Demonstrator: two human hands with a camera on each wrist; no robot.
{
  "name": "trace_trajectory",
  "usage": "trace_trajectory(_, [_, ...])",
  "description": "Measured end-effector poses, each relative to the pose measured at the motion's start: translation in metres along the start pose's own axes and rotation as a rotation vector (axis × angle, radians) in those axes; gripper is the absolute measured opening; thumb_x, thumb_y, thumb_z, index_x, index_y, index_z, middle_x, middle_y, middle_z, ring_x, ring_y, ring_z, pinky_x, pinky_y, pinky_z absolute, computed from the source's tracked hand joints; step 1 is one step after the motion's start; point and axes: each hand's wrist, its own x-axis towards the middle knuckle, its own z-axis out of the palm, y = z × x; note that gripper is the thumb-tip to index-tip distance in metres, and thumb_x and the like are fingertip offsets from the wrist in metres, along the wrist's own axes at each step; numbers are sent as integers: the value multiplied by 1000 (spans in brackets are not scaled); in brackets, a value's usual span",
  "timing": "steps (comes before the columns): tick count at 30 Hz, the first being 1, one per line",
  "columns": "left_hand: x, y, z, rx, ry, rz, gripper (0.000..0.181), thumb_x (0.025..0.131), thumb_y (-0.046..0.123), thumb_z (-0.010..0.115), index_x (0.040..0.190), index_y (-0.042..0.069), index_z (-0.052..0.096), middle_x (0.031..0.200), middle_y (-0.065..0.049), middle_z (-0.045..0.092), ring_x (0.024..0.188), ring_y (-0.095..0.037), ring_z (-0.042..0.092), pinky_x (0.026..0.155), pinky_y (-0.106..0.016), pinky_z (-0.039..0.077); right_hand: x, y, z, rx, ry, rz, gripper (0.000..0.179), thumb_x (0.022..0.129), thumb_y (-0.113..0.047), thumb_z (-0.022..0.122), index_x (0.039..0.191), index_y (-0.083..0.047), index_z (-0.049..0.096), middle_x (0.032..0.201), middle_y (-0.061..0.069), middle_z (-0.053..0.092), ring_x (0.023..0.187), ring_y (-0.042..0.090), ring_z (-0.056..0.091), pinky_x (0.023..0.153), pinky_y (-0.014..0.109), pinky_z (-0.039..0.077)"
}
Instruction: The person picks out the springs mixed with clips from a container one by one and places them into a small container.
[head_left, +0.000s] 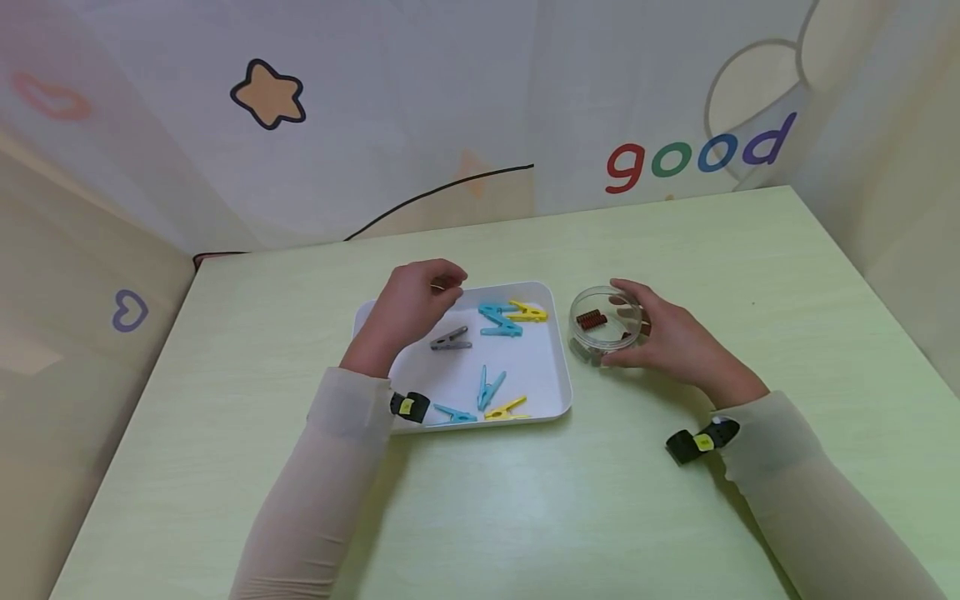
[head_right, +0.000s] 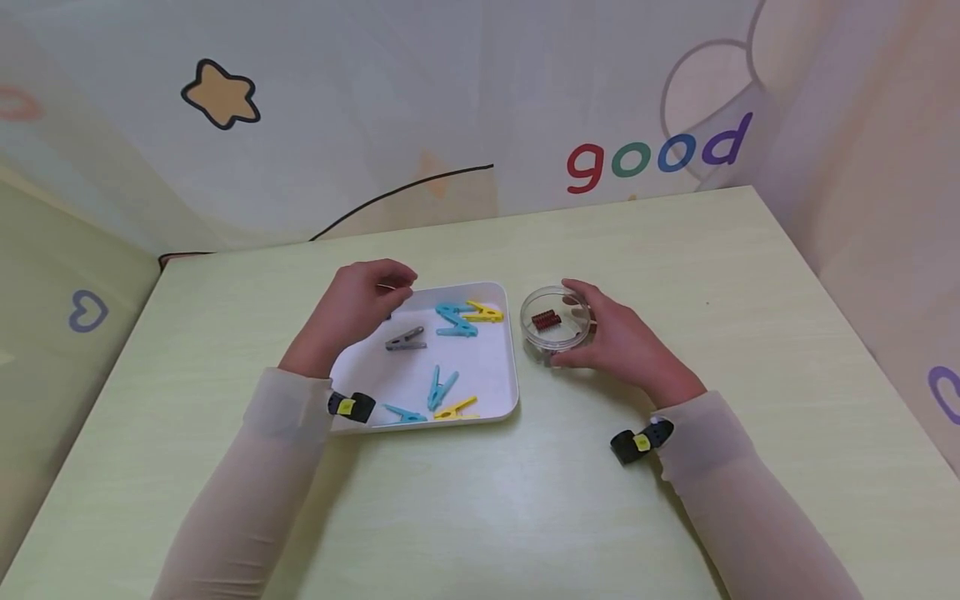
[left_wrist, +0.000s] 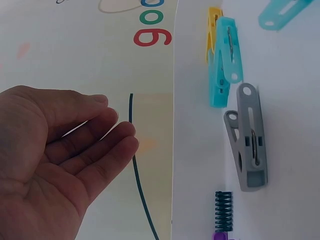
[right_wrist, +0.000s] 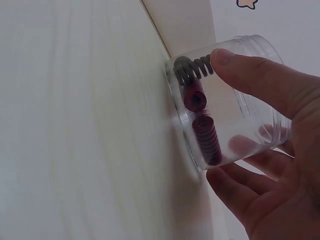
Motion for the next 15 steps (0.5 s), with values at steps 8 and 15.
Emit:
trace_trajectory(8, [0, -8, -4, 9, -9, -22, 27, 97, 15, 58, 122, 8, 64, 120, -7, 66, 109, -24, 63, 96, -38, 52, 2, 1, 0, -1, 0, 5, 102, 72, -40, 84, 152, -23, 23, 153, 11, 39, 138, 39, 38, 104, 60, 39])
trace_trajectory(15, [-1, -15, -5, 22, -26, -66, 29, 96, 17, 59, 124, 8, 63, 120, -7, 66, 109, -23, 62, 94, -38, 52, 2, 1, 1, 25, -4, 11, 101, 72, -39, 85, 151, -21, 25, 155, 8, 36, 142, 36, 34, 108, 59, 35])
